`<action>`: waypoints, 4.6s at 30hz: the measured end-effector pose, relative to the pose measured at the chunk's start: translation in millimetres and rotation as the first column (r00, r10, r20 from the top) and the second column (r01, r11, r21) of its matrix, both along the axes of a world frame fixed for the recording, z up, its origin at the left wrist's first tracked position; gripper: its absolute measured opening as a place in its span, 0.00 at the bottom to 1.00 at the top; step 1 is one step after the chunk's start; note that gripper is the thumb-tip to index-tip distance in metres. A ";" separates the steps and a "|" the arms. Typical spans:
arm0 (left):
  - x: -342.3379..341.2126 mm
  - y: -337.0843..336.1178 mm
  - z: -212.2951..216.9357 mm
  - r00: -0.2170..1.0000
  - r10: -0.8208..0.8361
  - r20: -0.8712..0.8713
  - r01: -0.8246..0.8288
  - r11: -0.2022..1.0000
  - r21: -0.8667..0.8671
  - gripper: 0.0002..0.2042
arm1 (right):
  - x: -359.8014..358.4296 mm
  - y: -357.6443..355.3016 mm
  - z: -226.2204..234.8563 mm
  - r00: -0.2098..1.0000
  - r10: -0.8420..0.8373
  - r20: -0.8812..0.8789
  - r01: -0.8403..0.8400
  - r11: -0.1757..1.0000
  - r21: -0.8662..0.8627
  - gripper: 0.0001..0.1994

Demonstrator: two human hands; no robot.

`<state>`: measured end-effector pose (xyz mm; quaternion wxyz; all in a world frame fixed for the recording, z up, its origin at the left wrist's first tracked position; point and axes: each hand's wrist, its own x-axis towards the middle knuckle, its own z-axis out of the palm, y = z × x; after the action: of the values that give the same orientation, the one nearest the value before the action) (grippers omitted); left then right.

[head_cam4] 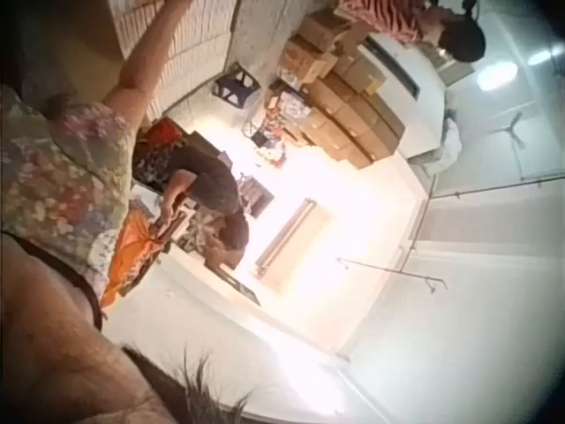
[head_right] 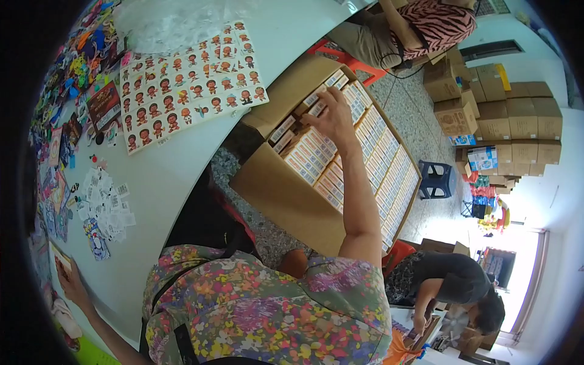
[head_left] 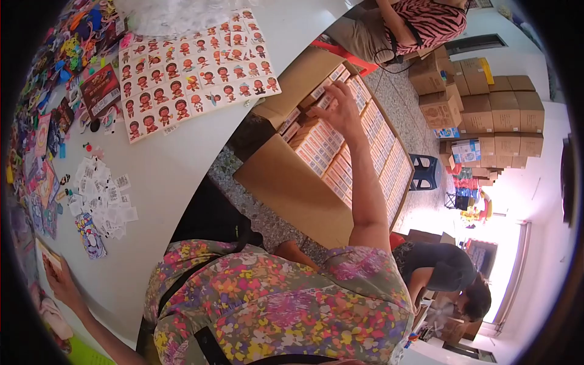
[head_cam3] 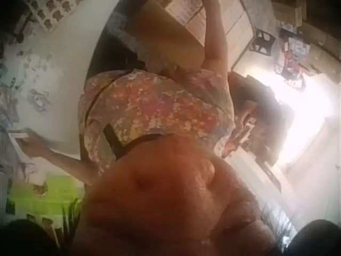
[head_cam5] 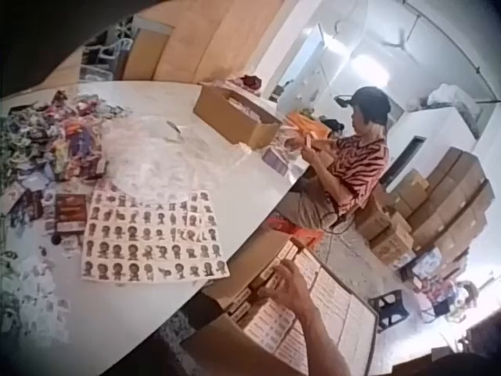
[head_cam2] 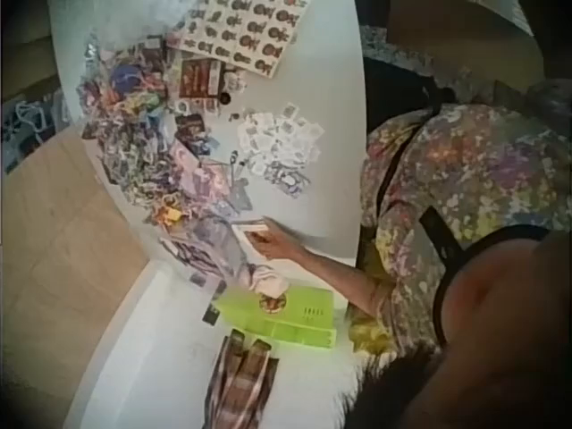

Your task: Applying labels to toy packaging and organizing them on a workbench.

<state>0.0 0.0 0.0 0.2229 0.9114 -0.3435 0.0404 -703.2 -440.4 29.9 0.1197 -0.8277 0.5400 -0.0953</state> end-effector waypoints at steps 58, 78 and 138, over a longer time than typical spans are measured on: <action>-181.3 -11.2 83.1 0.019 -0.575 -0.818 -0.451 0.725 -0.521 0.25 | 452.8 267.6 47.9 0.460 0.162 0.873 -0.843 0.387 0.372 0.11; -210.1 -23.9 62.1 0.356 -0.440 -0.825 -0.201 0.825 -0.527 0.18 | 390.1 261.1 28.7 0.563 0.206 0.800 -0.628 0.736 0.252 0.14; -215.5 -37.3 63.9 0.681 -0.630 -0.373 0.176 0.635 -0.752 0.44 | 374.0 262.2 38.7 0.418 -0.491 0.764 -0.711 0.346 0.612 0.10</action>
<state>-215.5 -37.3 63.9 0.6311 0.6228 -0.4220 -0.1890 -329.2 -178.1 68.6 0.8380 -0.4460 0.2547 -0.1843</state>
